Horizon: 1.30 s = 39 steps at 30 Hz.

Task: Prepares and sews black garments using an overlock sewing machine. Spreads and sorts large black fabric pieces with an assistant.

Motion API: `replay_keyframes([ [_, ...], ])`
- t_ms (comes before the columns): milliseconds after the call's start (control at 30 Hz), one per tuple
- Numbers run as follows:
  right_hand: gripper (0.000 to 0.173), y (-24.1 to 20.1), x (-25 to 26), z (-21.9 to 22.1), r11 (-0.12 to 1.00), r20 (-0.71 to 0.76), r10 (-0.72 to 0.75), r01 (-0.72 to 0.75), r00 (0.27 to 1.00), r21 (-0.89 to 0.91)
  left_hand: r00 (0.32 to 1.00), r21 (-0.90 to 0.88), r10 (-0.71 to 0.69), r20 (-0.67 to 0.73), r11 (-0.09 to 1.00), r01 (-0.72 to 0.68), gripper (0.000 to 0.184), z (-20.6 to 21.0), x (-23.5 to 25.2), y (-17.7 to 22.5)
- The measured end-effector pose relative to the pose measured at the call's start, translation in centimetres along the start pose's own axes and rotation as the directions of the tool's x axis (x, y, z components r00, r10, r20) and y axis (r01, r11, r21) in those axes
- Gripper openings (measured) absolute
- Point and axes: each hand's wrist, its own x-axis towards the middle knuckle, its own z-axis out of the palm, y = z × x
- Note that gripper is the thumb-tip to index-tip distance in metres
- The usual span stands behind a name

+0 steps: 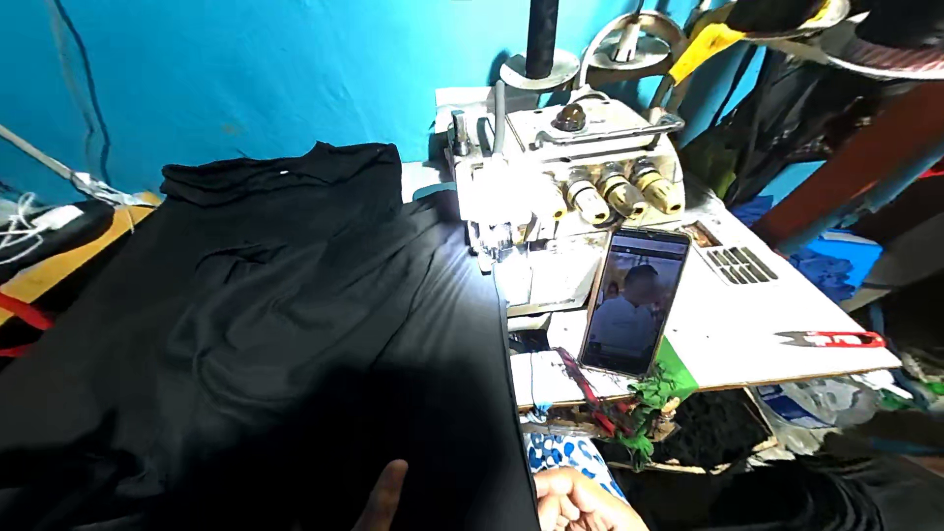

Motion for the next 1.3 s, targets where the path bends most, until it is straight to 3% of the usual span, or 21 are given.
replay_keyframes([
  [200, 0.039, -1.5, 4.6, -0.4, 0.990, -0.056, -0.084, 0.089, 0.995, 0.105, 0.992, 0.189, 0.106, -0.071, 0.978, -0.091, 0.036, 3.4, 4.1, 0.8],
  [367, 0.039, -2.9, 8.6, -1.1, 0.989, -0.114, -0.146, 0.149, 0.983, 0.022, 0.982, 0.237, 0.182, -0.043, 0.957, -0.166, 0.042, 5.5, 8.2, 0.3],
  [500, 0.027, -4.4, 11.8, -1.1, 0.991, -0.253, -0.107, 0.081, 0.962, -0.109, 0.985, 0.379, 0.171, -0.033, 0.914, -0.146, 0.042, 7.0, 11.6, 0.0],
  [633, 0.006, -4.4, 15.3, -0.4, 0.970, -0.461, -0.119, 0.003, 0.879, -0.244, 0.991, 0.604, 0.129, -0.048, 0.793, -0.074, 0.037, 8.8, 14.5, 0.4],
  [700, 0.011, -4.5, 16.1, 0.4, 0.973, -0.529, -0.126, 0.000, 0.839, -0.231, 0.990, 0.632, 0.141, -0.003, 0.767, -0.107, 0.038, 9.4, 15.8, 0.1],
  [867, 0.022, -4.3, 16.4, 0.9, 0.950, -0.595, -0.168, -0.032, 0.786, -0.311, 0.992, 0.531, 0.124, 0.010, 0.840, -0.110, 0.033, 11.3, 18.4, -0.4],
  [1033, 0.013, -3.7, 15.7, 1.4, 0.912, -0.596, -0.262, -0.008, 0.759, -0.411, 0.990, 0.465, 0.096, -0.101, 0.885, -0.038, 0.041, 11.0, 18.9, -0.7],
  [1167, 0.010, -3.0, 14.4, 2.9, 0.937, -0.545, -0.260, 0.071, 0.797, -0.342, 0.963, 0.385, 0.186, -0.197, 0.918, -0.099, 0.059, 8.5, 16.3, -0.4],
  [1300, 0.021, -2.7, 13.9, 4.8, 0.955, -0.401, -0.196, 0.080, 0.895, -0.287, 0.931, 0.044, 0.174, -0.321, 0.985, -0.169, 0.038, 7.0, 9.9, 0.9],
])
